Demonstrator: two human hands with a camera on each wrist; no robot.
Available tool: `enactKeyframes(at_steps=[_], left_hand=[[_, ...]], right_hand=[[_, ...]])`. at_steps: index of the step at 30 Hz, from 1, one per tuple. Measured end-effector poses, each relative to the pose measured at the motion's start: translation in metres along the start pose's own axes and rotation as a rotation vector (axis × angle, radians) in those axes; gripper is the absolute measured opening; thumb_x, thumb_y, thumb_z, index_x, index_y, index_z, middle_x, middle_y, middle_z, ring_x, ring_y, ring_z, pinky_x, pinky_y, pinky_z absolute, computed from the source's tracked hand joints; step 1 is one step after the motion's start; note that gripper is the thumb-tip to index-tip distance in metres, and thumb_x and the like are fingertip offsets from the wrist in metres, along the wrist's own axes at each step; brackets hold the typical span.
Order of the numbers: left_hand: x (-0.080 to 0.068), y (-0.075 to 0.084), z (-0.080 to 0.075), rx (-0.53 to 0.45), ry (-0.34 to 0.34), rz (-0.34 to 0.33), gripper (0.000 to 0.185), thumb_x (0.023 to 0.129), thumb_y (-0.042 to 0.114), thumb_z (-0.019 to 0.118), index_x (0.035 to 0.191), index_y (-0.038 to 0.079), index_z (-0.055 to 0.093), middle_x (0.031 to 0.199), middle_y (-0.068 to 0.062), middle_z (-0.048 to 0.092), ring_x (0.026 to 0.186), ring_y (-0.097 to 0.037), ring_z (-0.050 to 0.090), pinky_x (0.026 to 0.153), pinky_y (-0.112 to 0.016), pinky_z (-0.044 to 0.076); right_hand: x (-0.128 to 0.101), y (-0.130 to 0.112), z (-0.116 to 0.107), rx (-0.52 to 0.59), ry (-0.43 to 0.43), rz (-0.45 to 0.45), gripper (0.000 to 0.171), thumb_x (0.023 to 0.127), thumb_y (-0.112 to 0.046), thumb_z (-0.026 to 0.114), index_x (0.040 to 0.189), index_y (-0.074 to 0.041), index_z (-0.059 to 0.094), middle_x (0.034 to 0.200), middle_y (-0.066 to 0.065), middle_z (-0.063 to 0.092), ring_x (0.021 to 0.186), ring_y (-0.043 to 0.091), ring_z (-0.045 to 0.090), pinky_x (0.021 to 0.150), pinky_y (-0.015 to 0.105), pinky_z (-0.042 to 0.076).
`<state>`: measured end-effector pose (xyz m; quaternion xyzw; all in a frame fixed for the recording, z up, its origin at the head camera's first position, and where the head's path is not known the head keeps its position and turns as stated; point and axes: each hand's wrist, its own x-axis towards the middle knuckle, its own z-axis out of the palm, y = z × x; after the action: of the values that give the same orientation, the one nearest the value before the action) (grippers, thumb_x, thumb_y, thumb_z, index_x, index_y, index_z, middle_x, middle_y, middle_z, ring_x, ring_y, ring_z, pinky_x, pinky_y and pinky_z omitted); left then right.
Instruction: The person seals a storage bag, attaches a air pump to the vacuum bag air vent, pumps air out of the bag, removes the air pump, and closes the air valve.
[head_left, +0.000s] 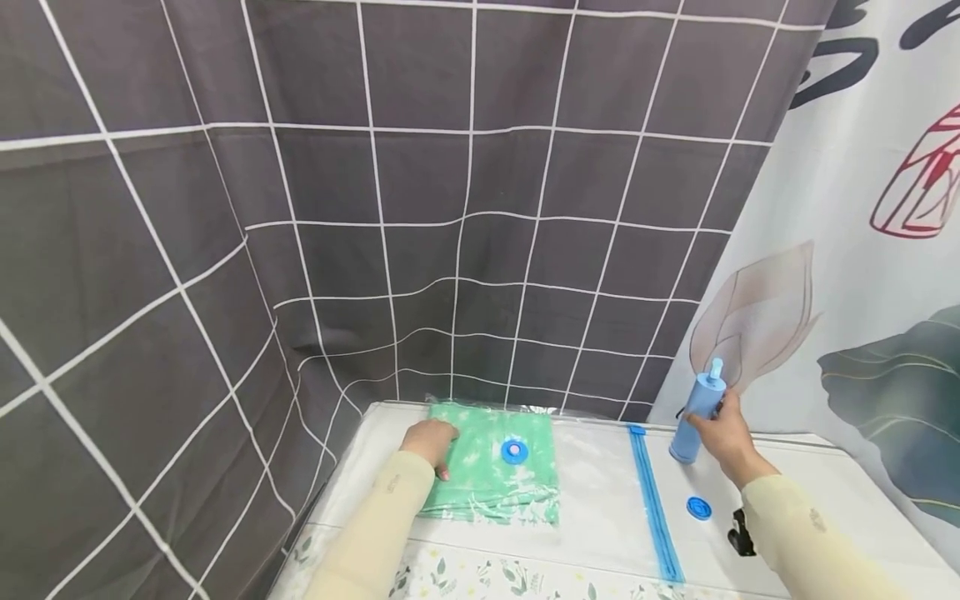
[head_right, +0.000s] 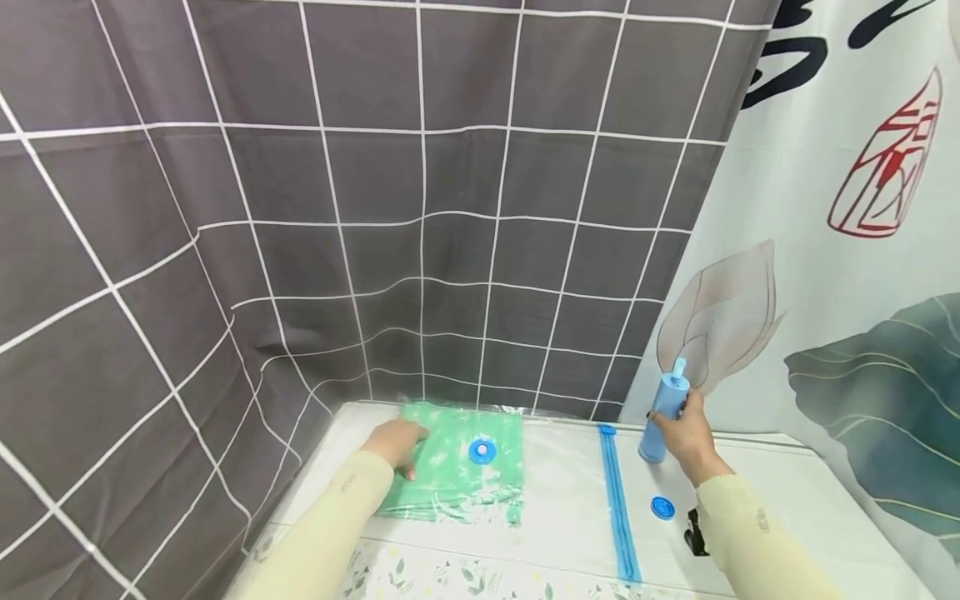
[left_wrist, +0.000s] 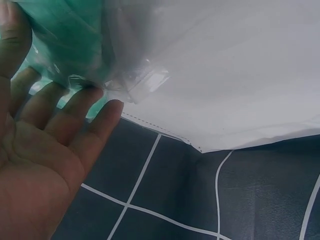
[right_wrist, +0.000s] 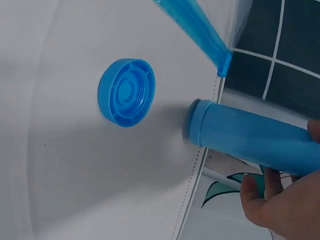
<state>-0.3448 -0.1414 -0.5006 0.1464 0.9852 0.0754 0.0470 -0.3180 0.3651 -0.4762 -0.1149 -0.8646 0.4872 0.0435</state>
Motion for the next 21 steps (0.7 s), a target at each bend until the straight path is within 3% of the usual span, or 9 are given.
enactKeyframes(at_steps=[4, 8, 14, 16, 21], left_hand=[[-0.001, 0.000, -0.003, 0.002, -0.002, -0.014, 0.086, 0.061, 0.024, 0.101, 0.143, 0.011, 0.078, 0.149, -0.013, 0.078, 0.144, -0.040, 0.070, 0.123, -0.057, 0.059], [-0.002, 0.000, -0.002, -0.012, 0.009, -0.007, 0.087, 0.059, 0.025, 0.101, 0.142, 0.011, 0.079, 0.147, -0.013, 0.079, 0.142, -0.041, 0.071, 0.123, -0.058, 0.059], [0.011, -0.008, 0.002, 0.025, 0.019, -0.008, 0.090, 0.056, 0.028, 0.104, 0.141, 0.012, 0.080, 0.145, -0.012, 0.080, 0.137, -0.039, 0.074, 0.118, -0.056, 0.062], [0.022, -0.015, 0.010, 0.043, 0.019, 0.004, 0.093, 0.054, 0.030, 0.105, 0.141, 0.014, 0.080, 0.144, -0.011, 0.081, 0.136, -0.039, 0.075, 0.116, -0.058, 0.063], [0.058, -0.042, 0.057, 0.049, 0.027, 0.049, 0.100, 0.048, 0.039, 0.104, 0.144, 0.021, 0.079, 0.145, -0.009, 0.081, 0.135, -0.040, 0.075, 0.112, -0.062, 0.064]], right_hand=[[-0.001, -0.002, 0.001, -0.060, -0.006, -0.011, 0.090, 0.116, -0.015, 0.054, 0.175, 0.011, -0.009, 0.179, 0.047, -0.002, 0.166, 0.073, 0.010, 0.135, 0.082, 0.021], [-0.001, -0.020, 0.007, -0.093, -0.017, -0.089, 0.087, 0.115, -0.019, 0.062, 0.174, 0.014, 0.007, 0.177, 0.049, 0.017, 0.162, 0.072, 0.027, 0.132, 0.080, 0.033], [-0.009, -0.069, 0.051, -0.035, -0.123, -0.232, 0.083, 0.112, -0.029, 0.074, 0.170, 0.010, 0.030, 0.172, 0.041, 0.043, 0.155, 0.061, 0.052, 0.129, 0.071, 0.048], [-0.014, -0.086, 0.074, -0.009, -0.152, -0.272, 0.079, 0.110, -0.027, 0.078, 0.167, 0.008, 0.037, 0.166, 0.039, 0.052, 0.150, 0.057, 0.060, 0.125, 0.067, 0.053], [-0.028, -0.116, 0.129, 0.053, -0.210, -0.334, 0.073, 0.106, -0.017, 0.082, 0.164, 0.007, 0.046, 0.155, 0.036, 0.066, 0.139, 0.050, 0.072, 0.115, 0.056, 0.065]])
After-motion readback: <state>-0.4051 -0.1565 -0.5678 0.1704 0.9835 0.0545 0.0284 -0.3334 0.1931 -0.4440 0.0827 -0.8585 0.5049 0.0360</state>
